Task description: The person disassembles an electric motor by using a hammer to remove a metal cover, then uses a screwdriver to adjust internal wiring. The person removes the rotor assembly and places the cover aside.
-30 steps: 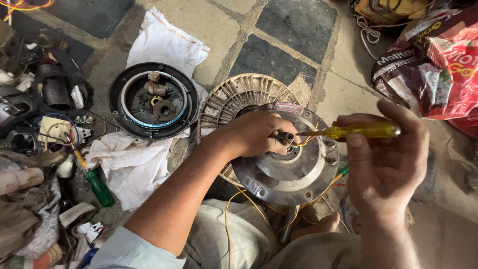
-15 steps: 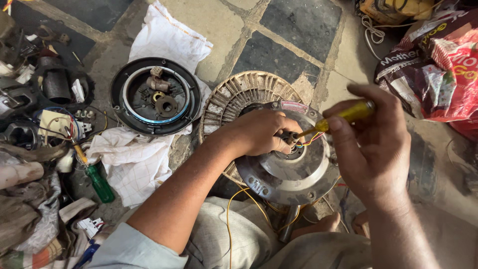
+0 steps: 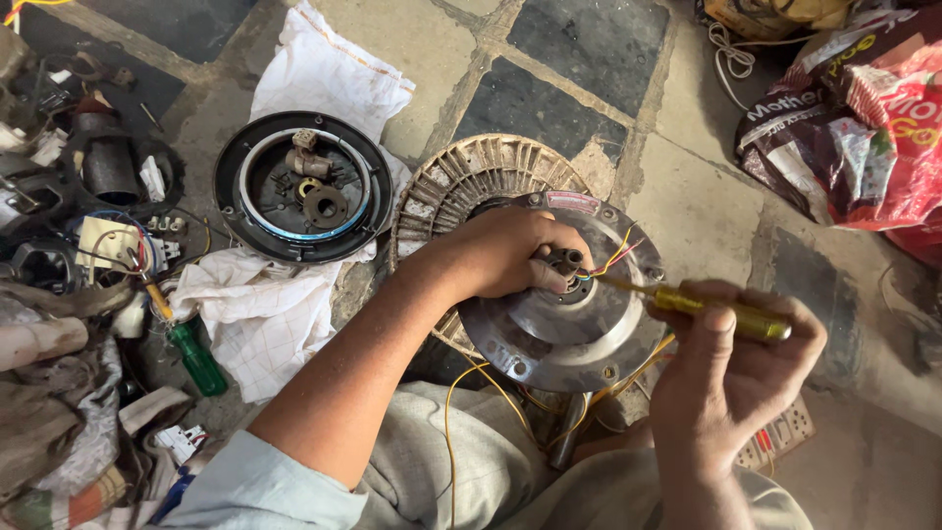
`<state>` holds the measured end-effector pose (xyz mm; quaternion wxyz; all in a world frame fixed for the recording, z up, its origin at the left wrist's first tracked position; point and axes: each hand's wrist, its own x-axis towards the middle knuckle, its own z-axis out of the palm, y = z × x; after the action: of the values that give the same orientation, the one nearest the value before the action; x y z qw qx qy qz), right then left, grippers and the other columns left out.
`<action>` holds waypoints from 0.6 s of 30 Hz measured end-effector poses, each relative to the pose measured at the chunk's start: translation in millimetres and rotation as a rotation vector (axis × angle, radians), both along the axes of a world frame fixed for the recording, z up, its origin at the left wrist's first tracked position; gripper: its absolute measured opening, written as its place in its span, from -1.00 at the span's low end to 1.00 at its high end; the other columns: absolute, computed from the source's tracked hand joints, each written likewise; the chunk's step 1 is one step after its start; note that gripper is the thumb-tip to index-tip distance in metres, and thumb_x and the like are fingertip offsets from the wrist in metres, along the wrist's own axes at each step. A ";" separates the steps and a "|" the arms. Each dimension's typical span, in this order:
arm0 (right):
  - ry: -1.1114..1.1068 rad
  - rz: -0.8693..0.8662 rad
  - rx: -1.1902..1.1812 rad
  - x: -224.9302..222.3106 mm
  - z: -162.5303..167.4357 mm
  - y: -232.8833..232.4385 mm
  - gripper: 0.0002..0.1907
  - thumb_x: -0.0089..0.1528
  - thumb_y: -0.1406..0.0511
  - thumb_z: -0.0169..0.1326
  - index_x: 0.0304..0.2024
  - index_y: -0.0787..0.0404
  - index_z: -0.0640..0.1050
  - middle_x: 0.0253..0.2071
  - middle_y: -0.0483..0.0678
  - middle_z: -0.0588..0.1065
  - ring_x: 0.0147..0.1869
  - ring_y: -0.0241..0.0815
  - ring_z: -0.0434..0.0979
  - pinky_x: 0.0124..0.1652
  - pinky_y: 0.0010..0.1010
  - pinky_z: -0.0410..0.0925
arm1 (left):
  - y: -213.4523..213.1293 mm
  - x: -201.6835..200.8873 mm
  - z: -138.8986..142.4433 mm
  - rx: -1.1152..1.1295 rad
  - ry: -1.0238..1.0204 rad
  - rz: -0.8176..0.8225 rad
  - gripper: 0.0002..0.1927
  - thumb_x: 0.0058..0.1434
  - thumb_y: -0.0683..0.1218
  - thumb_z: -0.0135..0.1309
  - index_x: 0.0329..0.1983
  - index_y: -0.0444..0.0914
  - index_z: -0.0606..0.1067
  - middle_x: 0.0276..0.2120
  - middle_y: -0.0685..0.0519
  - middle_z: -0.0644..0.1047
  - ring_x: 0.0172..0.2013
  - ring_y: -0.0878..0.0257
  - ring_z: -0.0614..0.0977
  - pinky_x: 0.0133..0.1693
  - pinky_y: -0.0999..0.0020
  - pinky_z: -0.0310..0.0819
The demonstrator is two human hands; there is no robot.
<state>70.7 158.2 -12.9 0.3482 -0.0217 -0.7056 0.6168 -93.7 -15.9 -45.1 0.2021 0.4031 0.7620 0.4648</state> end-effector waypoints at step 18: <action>0.004 0.020 0.183 11.6 -16.1 -8.4 -0.69 0.50 0.48 0.03 0.15 0.19 0.20 0.05 0.18 0.51 0.07 -0.14 0.59 0.09 -0.28 0.54 | -0.7 1.4 -0.2 0.053 -0.011 0.006 -0.61 0.01 -0.02 0.33 -0.04 -0.07 0.64 -0.19 0.01 0.67 -0.13 0.12 0.69 -0.05 0.24 0.48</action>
<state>82.4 149.8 -29.0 0.3440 0.0184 -0.7585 0.5532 -92.4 -16.6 -45.4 0.1941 0.4034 0.7494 0.4878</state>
